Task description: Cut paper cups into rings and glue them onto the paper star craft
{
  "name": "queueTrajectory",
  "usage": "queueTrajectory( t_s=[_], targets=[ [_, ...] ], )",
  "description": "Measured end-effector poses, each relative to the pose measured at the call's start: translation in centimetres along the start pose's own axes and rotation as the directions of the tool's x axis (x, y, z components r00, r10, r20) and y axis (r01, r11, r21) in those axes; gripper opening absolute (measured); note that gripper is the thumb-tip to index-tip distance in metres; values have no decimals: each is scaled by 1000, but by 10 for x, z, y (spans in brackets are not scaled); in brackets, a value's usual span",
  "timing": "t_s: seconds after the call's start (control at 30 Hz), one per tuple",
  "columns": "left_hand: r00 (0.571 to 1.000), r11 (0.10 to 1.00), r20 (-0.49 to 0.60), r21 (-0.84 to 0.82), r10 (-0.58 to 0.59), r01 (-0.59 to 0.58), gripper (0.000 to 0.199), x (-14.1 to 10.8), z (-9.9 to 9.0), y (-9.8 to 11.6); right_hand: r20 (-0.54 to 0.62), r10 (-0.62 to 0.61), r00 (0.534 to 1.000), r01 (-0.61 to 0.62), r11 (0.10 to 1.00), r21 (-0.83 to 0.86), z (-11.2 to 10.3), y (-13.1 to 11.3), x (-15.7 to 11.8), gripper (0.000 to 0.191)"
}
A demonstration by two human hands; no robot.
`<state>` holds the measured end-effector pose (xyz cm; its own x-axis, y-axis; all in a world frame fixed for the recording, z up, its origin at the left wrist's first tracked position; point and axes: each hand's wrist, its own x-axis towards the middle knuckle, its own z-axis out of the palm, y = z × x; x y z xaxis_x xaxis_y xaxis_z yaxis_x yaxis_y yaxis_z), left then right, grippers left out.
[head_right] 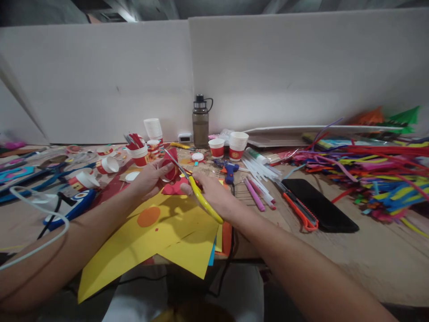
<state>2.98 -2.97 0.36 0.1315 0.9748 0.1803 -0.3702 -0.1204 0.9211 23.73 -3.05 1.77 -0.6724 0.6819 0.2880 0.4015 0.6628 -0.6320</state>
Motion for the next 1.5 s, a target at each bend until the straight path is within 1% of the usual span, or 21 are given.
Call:
queueTrajectory(
  t_s=[0.2,0.37,0.6,0.77,1.07,1.23,1.33,1.4,1.5],
  targets=[
    [1000,1000,6,4,7,-7,27,1,-1,0,-2,7,1000,-7,1000,22,0,-1,-1,40],
    [1000,1000,-2,16,-5,5,26,2,-2,-1,-11,9,1000,-9,1000,3,-1,-3,-1,42],
    [1000,1000,-15,7,-17,17,32,0,1,3,-2,12,1000,-12,1000,25,-4,-7,-2,42],
    [1000,999,11,34,-19,18,29,0,-1,3,8,64,998,-64,998,10,-4,-8,-2,44],
    [1000,1000,16,19,-20,20,30,1,-2,3,15,35,999,-35,999,9,-4,-7,-2,45],
    [999,998,5,49,-49,49,32,1,-2,3,-5,41,999,-41,999,-15,-2,-5,-1,46],
    [999,998,5,42,-36,36,31,1,-2,2,-5,44,999,-44,999,-21,-3,-6,-1,45],
    [1000,999,7,31,-17,17,31,1,-1,1,-4,45,999,-45,999,-10,-4,-8,-1,45],
    [1000,1000,-18,19,-3,4,32,0,1,-1,1,27,1000,-27,998,50,-5,-10,-2,42]
  ],
)
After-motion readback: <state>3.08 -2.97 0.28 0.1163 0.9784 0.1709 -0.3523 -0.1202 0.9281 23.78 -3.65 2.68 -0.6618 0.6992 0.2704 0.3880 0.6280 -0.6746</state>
